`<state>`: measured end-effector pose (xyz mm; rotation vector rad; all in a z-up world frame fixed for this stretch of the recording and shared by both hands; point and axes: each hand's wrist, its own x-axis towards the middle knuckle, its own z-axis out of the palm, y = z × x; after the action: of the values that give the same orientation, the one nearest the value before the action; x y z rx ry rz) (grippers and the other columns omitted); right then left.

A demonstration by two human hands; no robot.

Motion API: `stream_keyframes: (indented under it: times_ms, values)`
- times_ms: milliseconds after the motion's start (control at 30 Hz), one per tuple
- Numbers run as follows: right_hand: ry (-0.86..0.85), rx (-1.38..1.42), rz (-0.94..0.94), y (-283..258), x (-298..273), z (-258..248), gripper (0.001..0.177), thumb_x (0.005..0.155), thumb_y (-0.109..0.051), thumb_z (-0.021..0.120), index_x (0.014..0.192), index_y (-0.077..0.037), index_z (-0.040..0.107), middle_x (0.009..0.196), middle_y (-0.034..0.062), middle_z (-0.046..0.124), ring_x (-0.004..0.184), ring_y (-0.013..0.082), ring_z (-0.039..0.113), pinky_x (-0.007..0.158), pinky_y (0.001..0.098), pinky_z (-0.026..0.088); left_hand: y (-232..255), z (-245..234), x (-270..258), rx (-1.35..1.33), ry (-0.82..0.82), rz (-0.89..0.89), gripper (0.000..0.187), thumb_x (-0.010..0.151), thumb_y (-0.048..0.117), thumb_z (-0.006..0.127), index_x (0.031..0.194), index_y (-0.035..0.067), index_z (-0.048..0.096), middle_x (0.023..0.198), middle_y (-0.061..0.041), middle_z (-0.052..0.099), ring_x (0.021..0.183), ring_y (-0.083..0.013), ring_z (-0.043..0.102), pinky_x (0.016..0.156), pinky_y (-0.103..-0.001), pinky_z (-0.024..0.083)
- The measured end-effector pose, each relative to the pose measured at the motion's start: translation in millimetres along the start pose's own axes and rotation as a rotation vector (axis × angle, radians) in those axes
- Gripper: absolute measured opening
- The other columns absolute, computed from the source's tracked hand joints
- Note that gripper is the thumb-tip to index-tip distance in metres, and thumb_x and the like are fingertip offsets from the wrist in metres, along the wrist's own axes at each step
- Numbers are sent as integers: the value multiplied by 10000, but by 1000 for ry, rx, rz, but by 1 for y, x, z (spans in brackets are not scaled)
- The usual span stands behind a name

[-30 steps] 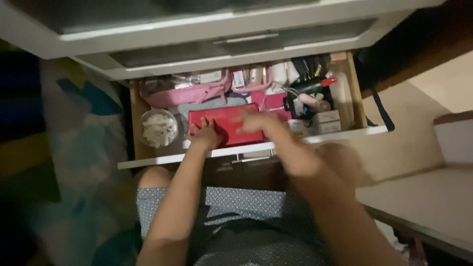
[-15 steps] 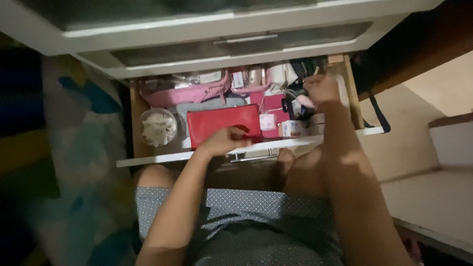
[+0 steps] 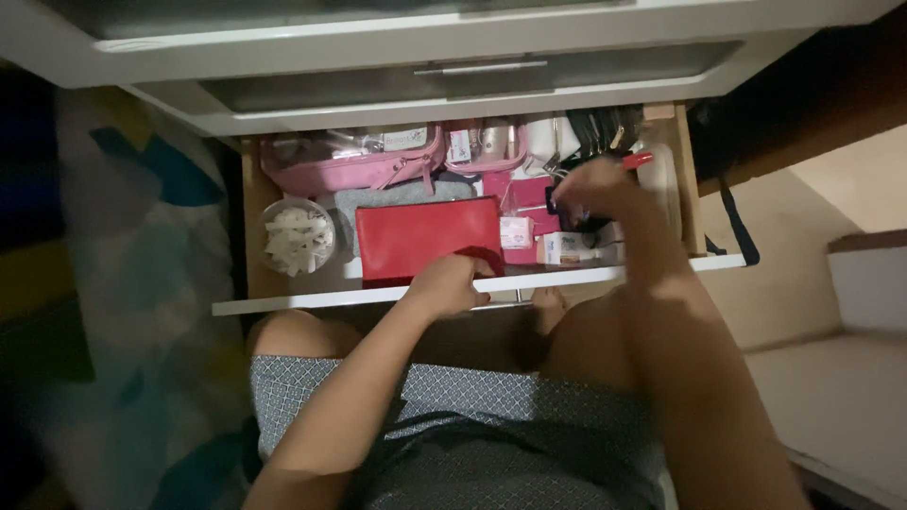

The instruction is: The person unplugs a phone and its charger from a dresser, searches through drawers for items, and uses a wet wipe to clean the dresser handles and front surfaces before tidying bottles on the top.

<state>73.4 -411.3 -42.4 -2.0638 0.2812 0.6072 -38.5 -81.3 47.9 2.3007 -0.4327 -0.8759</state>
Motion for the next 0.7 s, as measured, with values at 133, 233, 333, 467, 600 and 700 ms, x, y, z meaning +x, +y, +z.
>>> stream_keyframes:
  times_ms: [133, 233, 333, 467, 600, 700]
  values:
    - [-234, -915, 80, 12, 29, 50, 211, 889, -273, 721, 936, -79, 791, 902, 115, 772, 798, 200, 720, 712, 369, 591, 1, 0, 1, -1, 6, 5, 439, 711, 228, 823, 1138, 149, 758, 1061, -151, 748, 1013, -320, 705, 899, -426, 539]
    - [-276, -932, 52, 18, 25, 73, 205, 884, -267, 715, 932, -82, 790, 902, 117, 770, 806, 212, 720, 712, 379, 590, 2, -1, 0, -13, -75, -77, 436, 752, 221, 766, 1185, 179, 747, 976, -155, 783, 958, -301, 747, 884, -418, 558]
    - [-353, -918, 7, 23, 14, 88, 199, 879, -261, 708, 928, -86, 789, 902, 119, 768, 813, 224, 720, 713, 389, 588, 0, -1, 1, -9, 35, 43, 457, 696, 212, 824, 1143, 147, 754, 1073, -145, 748, 1015, -325, 698, 887, -430, 537]
    - [-380, -906, -14, 31, 4, 94, 192, 873, -252, 699, 922, -90, 788, 903, 122, 764, 823, 239, 721, 714, 403, 586, -5, 3, 4, -6, -8, 0, 445, 725, 210, 802, 1165, 165, 755, 1069, -141, 755, 1026, -312, 708, 905, -422, 543]
    - [-375, -896, -24, 37, -5, 89, 185, 866, -244, 691, 917, -94, 786, 903, 125, 761, 833, 255, 721, 715, 417, 584, -7, 6, 6, -9, -1, 9, 455, 720, 206, 807, 1170, 167, 754, 1079, -138, 749, 1033, -314, 702, 913, -421, 537]
    - [-321, -936, -9, 34, -5, 79, 181, 861, -238, 684, 913, -97, 785, 903, 127, 759, 841, 267, 722, 716, 427, 583, -7, 3, 4, -12, 10, 24, 465, 714, 215, 817, 1171, 166, 747, 1086, -132, 744, 1033, -317, 694, 902, -426, 533]
